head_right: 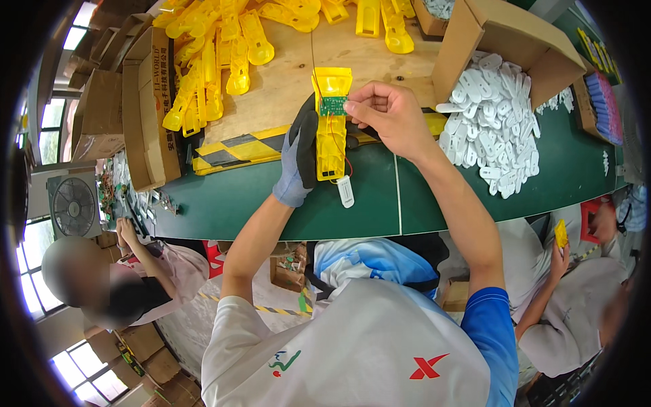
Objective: The recorder is assembling electronic components and wiring into yellow plastic housings at a factory workstation.
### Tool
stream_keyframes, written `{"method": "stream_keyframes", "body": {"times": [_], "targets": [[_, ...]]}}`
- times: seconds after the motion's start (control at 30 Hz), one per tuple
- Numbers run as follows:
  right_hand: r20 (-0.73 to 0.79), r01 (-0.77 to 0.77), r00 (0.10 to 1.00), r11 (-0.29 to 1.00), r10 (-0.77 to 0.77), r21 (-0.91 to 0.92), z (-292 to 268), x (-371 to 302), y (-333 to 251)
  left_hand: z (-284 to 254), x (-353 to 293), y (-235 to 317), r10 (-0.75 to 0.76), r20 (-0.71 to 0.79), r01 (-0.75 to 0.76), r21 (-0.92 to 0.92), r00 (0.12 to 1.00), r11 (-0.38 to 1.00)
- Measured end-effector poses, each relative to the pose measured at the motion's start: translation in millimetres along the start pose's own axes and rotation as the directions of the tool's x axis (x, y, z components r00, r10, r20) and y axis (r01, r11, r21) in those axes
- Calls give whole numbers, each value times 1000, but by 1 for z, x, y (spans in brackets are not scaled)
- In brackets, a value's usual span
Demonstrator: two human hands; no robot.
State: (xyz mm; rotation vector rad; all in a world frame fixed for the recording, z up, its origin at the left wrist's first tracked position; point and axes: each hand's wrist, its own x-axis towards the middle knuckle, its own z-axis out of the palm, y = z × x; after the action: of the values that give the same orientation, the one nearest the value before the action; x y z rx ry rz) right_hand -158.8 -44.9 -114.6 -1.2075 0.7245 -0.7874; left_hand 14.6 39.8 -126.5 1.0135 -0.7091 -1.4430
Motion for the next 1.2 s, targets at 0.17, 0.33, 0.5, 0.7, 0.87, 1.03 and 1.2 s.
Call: {"method": "stream_keyframes", "body": {"times": [0.17, 0.33, 0.5, 0.7, 0.87, 1.03, 1.2], "targets": [[-8, 17, 1000, 1000, -17, -10, -6, -3, 0, 9, 0, -3, -32, -45, 29, -72, 998, 997], [9, 12, 1000, 999, -11, -50, -5, -6, -1, 13, -3, -2, 11, -31, -12, -15, 999, 1000], [-57, 21, 998, 996, -26, -91, 5, -8, 2, 12, 2, -12, 80, -88, -57, 239, 993, 969], [-75, -2, 997, 990, -9, -141, 7, -5, 14, 15, 0, -15, 63, -115, -55, 72, 991, 996], [-18, 11, 1000, 998, -13, -69, 0, -3, 20, 23, 4, -18, 24, -81, -32, -88, 996, 996], [-32, 47, 998, 983, -53, -177, -3, -9, 21, 23, 11, -23, -56, -134, 69, 95, 989, 993], [30, 151, 988, 913, -151, -378, 2, -20, -8, 21, -6, 0, -128, -151, 139, 66, 980, 988]]}}
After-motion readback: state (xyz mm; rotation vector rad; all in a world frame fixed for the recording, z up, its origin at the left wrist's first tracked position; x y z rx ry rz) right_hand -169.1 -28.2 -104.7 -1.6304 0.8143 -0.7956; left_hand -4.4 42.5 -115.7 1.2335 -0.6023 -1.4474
